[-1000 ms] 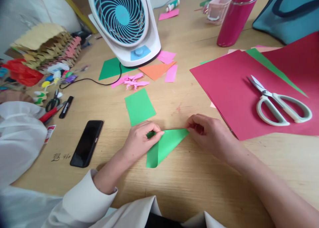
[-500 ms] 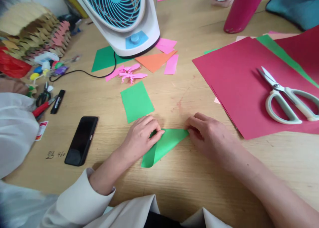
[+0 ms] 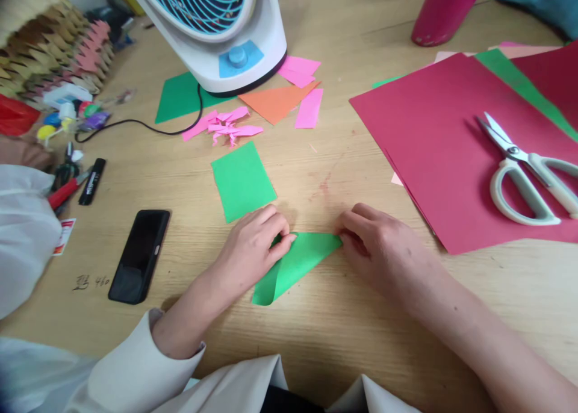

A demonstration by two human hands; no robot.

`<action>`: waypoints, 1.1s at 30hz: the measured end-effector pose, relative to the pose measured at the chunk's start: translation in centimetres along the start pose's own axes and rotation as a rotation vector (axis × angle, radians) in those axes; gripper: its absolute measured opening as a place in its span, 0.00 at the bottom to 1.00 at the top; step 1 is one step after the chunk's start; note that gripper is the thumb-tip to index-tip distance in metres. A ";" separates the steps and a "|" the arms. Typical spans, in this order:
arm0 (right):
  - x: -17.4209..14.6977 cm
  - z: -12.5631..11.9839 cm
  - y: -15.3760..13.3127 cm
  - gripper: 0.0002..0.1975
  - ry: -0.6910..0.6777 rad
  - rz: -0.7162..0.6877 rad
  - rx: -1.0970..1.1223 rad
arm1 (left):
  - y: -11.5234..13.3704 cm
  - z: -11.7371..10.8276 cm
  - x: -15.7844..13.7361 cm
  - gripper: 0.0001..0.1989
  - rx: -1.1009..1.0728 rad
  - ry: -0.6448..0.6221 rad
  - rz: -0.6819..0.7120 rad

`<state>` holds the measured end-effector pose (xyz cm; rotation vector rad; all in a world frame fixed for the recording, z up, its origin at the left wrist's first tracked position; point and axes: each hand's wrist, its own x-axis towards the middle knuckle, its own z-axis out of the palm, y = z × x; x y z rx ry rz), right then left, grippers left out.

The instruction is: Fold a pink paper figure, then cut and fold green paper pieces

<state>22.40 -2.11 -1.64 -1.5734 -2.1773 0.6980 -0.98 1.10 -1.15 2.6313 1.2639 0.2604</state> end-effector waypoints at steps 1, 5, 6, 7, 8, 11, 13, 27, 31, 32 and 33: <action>0.0 0.1 0.0 0.07 0.007 -0.006 -0.003 | 0.0 0.0 0.0 0.06 -0.004 0.001 -0.005; -0.1 0.2 -0.1 0.07 0.029 -0.032 -0.062 | -0.1 0.0 0.0 0.04 -0.038 -0.012 -0.022; -0.1 0.2 -0.2 0.07 0.026 -0.037 -0.078 | -0.1 0.0 0.0 0.03 -0.044 -0.015 -0.025; -0.1 0.2 -0.2 0.07 0.021 -0.041 -0.090 | -0.1 -0.1 0.0 0.01 -0.049 -0.016 -0.028; -0.1 0.2 -0.3 0.07 0.017 -0.043 -0.101 | -0.1 -0.1 0.0 0.02 -0.053 -0.014 -0.027; -0.1 0.2 -0.3 0.07 0.028 -0.029 -0.122 | 0.0 -0.3 0.3 0.08 -0.060 -0.010 0.043; -0.1 0.2 -0.3 0.07 0.049 -0.026 -0.113 | 0.1 -0.3 0.5 0.11 -0.063 -0.027 0.145; -0.4 -0.1 0.0 0.11 0.002 -0.199 -0.063 | 3.2 -1.9 -0.7 0.10 0.045 -0.217 0.223; -0.9 -0.4 0.0 0.11 -0.006 -0.217 0.002 | 5.3 -1.0 -2.0 0.24 0.217 -0.136 0.177; -1.1 -0.4 0.0 0.12 -0.005 -0.217 0.004 | 5.7 -0.7 -2.1 0.28 0.231 -0.134 0.157; -1.2 -0.4 0.0 0.12 -0.003 -0.217 0.000 | 6.0 -0.5 -2.2 0.30 0.242 -0.135 0.142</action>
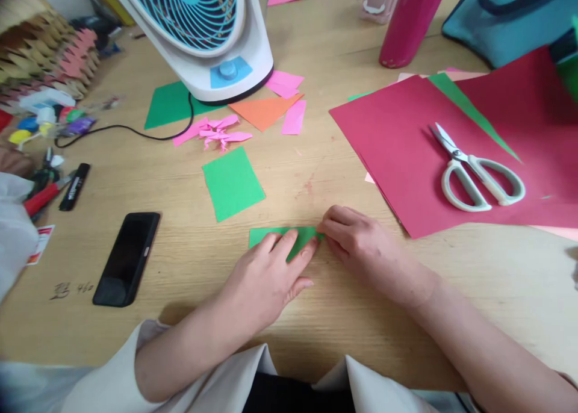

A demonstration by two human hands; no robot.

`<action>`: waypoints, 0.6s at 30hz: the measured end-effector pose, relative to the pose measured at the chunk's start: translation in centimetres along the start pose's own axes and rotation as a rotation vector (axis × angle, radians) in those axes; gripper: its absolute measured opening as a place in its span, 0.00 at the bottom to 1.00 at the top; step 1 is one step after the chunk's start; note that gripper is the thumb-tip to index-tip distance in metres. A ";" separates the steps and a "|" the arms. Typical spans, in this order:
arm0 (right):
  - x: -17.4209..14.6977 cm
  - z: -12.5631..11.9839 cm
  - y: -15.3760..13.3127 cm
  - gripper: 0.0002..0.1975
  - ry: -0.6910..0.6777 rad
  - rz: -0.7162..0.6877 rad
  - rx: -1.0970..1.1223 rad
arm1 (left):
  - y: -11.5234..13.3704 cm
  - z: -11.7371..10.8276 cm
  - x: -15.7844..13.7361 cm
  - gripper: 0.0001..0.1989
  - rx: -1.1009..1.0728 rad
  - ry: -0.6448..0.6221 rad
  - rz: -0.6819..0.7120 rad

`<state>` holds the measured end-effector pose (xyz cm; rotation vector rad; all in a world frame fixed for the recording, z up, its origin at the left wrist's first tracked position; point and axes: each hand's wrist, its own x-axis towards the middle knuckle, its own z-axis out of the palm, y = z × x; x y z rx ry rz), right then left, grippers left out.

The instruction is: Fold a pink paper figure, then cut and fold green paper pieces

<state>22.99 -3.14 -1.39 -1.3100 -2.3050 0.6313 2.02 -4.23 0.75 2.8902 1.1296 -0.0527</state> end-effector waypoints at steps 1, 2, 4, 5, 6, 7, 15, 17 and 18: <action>0.0 0.0 0.0 0.12 0.004 0.000 -0.006 | 0.2 0.1 0.1 0.32 0.007 -0.004 -0.012; -0.1 0.1 0.0 0.11 0.009 -0.003 -0.009 | 0.4 0.2 0.2 0.33 0.014 -0.008 -0.021; 0.0 0.2 0.0 0.11 0.009 -0.004 -0.004 | 0.5 0.3 0.6 0.35 0.022 -0.011 -0.027; 0.1 0.2 0.0 0.11 0.013 -0.001 0.002 | 0.5 0.4 0.8 0.35 0.023 -0.011 -0.030; 0.1 0.2 0.0 0.11 0.016 0.005 0.007 | 0.5 0.4 1.0 0.36 0.023 -0.011 -0.034; 0.2 0.2 0.0 0.10 0.019 0.014 0.010 | 0.6 0.4 1.1 0.36 0.023 -0.010 -0.039; 0.5 0.2 -0.4 0.10 0.050 0.044 0.014 | 1.4 0.5 1.1 0.40 0.104 0.016 -0.060; 0.6 0.2 -0.4 0.10 0.050 0.039 0.019 | 1.5 0.6 1.1 0.40 0.142 0.022 -0.053; 0.6 0.1 -0.4 0.10 0.048 0.037 0.020 | 1.5 0.7 1.0 0.40 0.160 0.022 -0.048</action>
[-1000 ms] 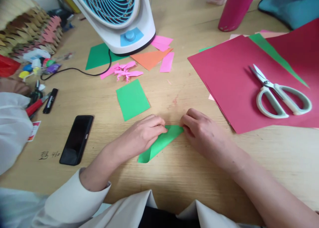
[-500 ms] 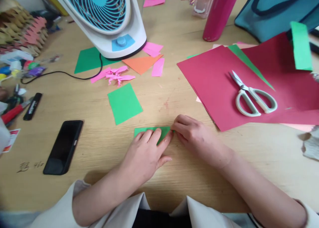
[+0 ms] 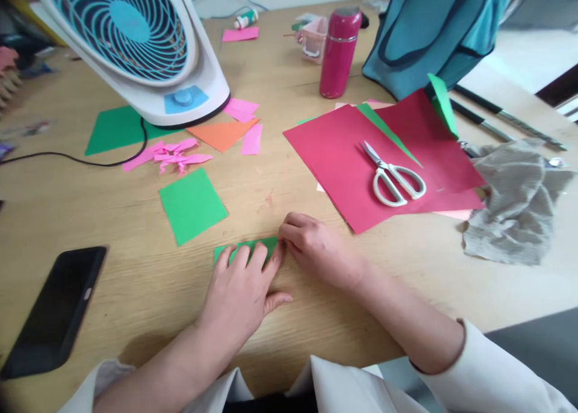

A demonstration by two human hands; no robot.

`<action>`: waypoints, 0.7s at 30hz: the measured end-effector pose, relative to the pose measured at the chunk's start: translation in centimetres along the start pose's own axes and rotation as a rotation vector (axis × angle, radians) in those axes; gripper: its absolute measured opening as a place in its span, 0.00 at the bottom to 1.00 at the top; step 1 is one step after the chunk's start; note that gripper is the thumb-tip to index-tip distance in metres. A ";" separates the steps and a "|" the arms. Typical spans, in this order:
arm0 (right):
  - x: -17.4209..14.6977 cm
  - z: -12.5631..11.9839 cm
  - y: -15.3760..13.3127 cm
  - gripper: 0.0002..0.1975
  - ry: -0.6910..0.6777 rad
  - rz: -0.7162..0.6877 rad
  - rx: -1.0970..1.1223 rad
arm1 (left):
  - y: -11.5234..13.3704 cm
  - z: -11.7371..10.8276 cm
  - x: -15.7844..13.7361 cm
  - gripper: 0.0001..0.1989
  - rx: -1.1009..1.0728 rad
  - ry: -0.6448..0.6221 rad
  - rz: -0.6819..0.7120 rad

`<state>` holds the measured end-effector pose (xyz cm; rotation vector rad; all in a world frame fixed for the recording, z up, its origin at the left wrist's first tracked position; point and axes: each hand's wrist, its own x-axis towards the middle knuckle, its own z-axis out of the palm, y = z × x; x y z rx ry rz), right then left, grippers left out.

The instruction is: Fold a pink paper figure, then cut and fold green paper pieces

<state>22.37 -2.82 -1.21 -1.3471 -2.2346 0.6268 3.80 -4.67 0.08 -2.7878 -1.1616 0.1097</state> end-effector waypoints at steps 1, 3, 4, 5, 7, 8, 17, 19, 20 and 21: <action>0.0 0.0 0.0 0.10 -0.001 -0.001 0.001 | 0.0 0.0 0.0 0.41 0.014 -0.001 0.007; 0.1 0.0 0.0 0.10 0.004 -0.004 -0.002 | 0.1 0.0 -0.1 0.41 0.037 -0.013 0.017; 0.1 0.0 0.0 0.10 0.010 -0.006 -0.007 | 0.1 0.0 -0.1 0.42 0.047 -0.025 0.017; 0.1 0.1 0.0 0.10 0.017 -0.009 -0.012 | 0.1 -0.1 -0.2 0.42 0.055 -0.040 0.016; 0.1 0.1 0.1 0.10 0.022 -0.009 -0.023 | 0.3 -0.2 -0.2 0.42 0.071 -0.072 0.010; 0.1 0.1 0.1 0.10 0.019 -0.009 -0.025 | 0.3 -0.3 -0.3 0.42 0.076 -0.086 0.008; 0.1 0.0 0.1 0.08 -0.003 -0.015 -0.083 | 0.4 -0.5 -0.6 0.40 0.040 -0.112 -0.005; 0.1 0.0 0.1 0.08 -0.003 -0.021 -0.082 | 0.3 -0.5 -0.8 0.40 0.033 -0.104 -0.011; 0.1 0.0 0.1 0.08 -0.002 -0.023 -0.083 | 0.3 -0.4 -0.9 0.40 0.029 -0.099 -0.012; 0.1 0.1 0.1 0.08 -0.001 -0.023 -0.085 | 0.3 -0.4 -0.9 0.40 0.024 -0.093 -0.011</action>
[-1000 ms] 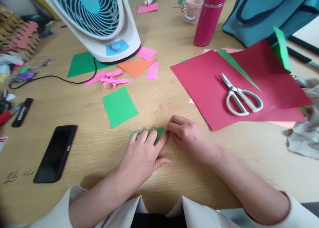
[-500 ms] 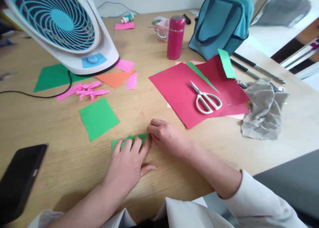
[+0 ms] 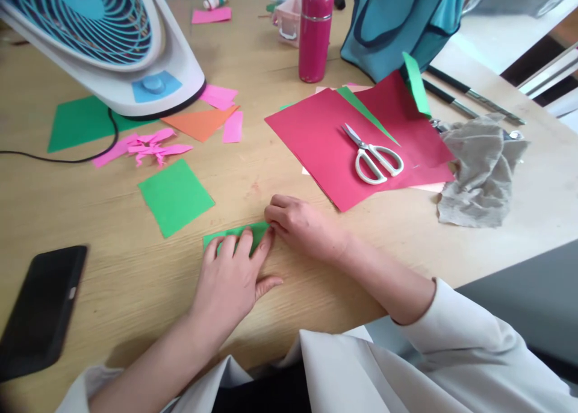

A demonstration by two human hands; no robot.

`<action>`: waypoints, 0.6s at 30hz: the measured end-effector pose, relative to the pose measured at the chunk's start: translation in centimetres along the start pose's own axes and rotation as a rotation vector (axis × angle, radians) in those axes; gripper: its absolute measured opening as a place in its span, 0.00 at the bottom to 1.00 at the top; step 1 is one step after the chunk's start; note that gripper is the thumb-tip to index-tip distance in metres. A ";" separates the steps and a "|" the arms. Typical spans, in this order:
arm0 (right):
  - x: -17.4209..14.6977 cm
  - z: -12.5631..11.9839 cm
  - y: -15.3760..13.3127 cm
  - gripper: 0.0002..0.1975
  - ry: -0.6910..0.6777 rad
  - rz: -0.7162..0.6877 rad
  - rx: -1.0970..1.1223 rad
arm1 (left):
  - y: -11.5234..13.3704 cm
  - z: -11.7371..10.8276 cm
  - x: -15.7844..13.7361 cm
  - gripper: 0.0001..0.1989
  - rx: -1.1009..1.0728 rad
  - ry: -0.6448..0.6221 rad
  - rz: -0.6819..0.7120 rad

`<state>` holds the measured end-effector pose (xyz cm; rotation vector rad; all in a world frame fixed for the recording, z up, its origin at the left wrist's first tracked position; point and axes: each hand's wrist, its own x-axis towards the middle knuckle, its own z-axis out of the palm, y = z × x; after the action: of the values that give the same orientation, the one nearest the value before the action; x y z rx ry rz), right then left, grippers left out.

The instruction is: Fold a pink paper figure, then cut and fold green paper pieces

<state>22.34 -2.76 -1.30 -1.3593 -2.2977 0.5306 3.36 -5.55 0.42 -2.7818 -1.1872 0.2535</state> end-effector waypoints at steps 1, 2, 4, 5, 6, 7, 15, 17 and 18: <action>0.0 0.0 0.0 0.08 0.002 0.002 -0.005 | 0.0 0.1 -0.1 0.40 -0.006 0.004 0.002; 0.0 0.1 0.0 0.08 0.004 0.004 -0.009 | -0.1 0.2 -0.1 0.40 -0.013 0.007 0.003; 0.1 0.1 -0.1 0.08 0.011 0.006 -0.022 | -0.2 0.5 -0.2 0.39 -0.026 0.010 -0.001; 0.1 0.1 -0.1 0.08 0.012 0.004 -0.026 | -0.2 0.6 -0.3 0.39 -0.032 0.011 -0.005; 0.1 0.2 -0.1 0.08 0.013 0.000 -0.031 | -0.3 0.6 -0.4 0.39 -0.037 0.013 -0.008; 0.1 0.2 -0.1 0.08 0.015 -0.002 -0.034 | -0.3 0.7 -0.4 0.39 -0.043 0.014 -0.010; 0.0 0.1 -0.1 0.07 0.012 0.015 -0.010 | -0.3 1.0 -0.9 0.40 -0.062 0.035 -0.014; 0.0 0.1 -0.1 0.07 0.003 0.019 0.004 | -0.4 1.2 -1.0 0.40 -0.065 0.048 -0.016; -0.1 0.1 0.0 0.07 -0.001 0.019 0.013 | -0.4 1.3 -1.1 0.39 -0.065 0.056 -0.018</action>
<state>22.27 -2.83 -1.40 -1.3759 -2.2807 0.5518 2.08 -6.04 -0.71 -2.8120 -1.2285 0.1371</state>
